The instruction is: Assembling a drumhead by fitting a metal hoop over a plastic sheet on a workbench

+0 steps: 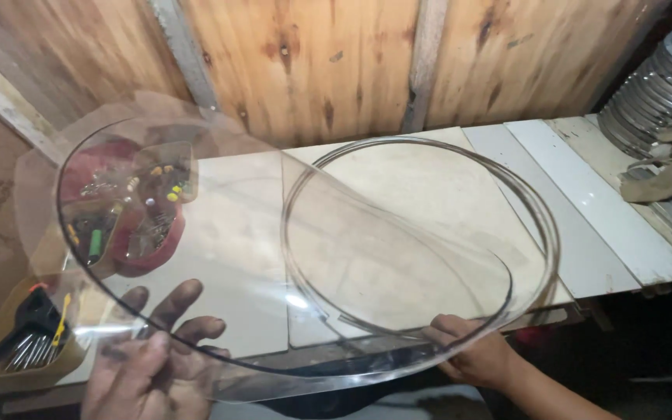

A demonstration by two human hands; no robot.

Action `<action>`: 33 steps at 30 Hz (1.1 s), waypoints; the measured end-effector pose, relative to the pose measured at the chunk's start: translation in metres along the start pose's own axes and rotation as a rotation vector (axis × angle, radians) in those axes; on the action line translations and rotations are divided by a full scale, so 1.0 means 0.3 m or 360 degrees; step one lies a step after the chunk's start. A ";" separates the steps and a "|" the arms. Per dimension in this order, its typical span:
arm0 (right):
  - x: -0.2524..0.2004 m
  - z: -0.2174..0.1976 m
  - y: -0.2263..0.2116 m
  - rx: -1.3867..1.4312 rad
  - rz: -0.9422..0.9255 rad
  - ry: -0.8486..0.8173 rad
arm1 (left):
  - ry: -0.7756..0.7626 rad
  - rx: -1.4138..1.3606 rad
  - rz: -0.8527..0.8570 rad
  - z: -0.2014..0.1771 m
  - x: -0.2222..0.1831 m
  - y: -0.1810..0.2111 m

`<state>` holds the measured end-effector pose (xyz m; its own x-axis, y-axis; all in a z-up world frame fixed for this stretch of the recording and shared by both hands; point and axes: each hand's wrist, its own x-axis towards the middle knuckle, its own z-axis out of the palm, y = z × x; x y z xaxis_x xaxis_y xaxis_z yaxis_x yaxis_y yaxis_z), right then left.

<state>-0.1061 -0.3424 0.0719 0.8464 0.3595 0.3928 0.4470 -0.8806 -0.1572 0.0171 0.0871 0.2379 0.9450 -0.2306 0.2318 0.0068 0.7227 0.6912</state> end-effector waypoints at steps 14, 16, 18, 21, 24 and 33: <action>0.057 0.183 0.128 0.0183 -0.0430 -0.0136 | 0.0020 -0.0048 0.0026 0.001 -0.058 -0.099; 0.050 0.186 0.129 0.0163 -0.0370 -0.0209 | 0.0097 -0.0046 0.0042 0.003 -0.070 -0.130; 0.037 0.188 0.126 0.0391 -0.0037 0.0265 | 0.0197 0.0001 0.0046 0.017 -0.079 -0.155; 0.081 0.113 0.082 0.0595 0.1290 -0.0104 | 0.0206 -0.0258 0.0093 -0.010 -0.072 -0.231; 0.003 0.215 0.126 0.0339 0.0568 -0.0105 | 0.0269 -0.0358 -0.0030 -0.019 -0.069 -0.274; 0.174 0.155 -0.228 0.0503 0.0398 -0.0634 | 0.0738 -0.0057 -0.0332 -0.031 -0.081 -0.377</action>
<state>-0.0790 -0.2490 0.0612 0.9541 0.2946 -0.0540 0.2319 -0.8407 -0.4893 -0.0036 0.0169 0.1477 0.9680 -0.0648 -0.2423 0.2142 0.7159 0.6646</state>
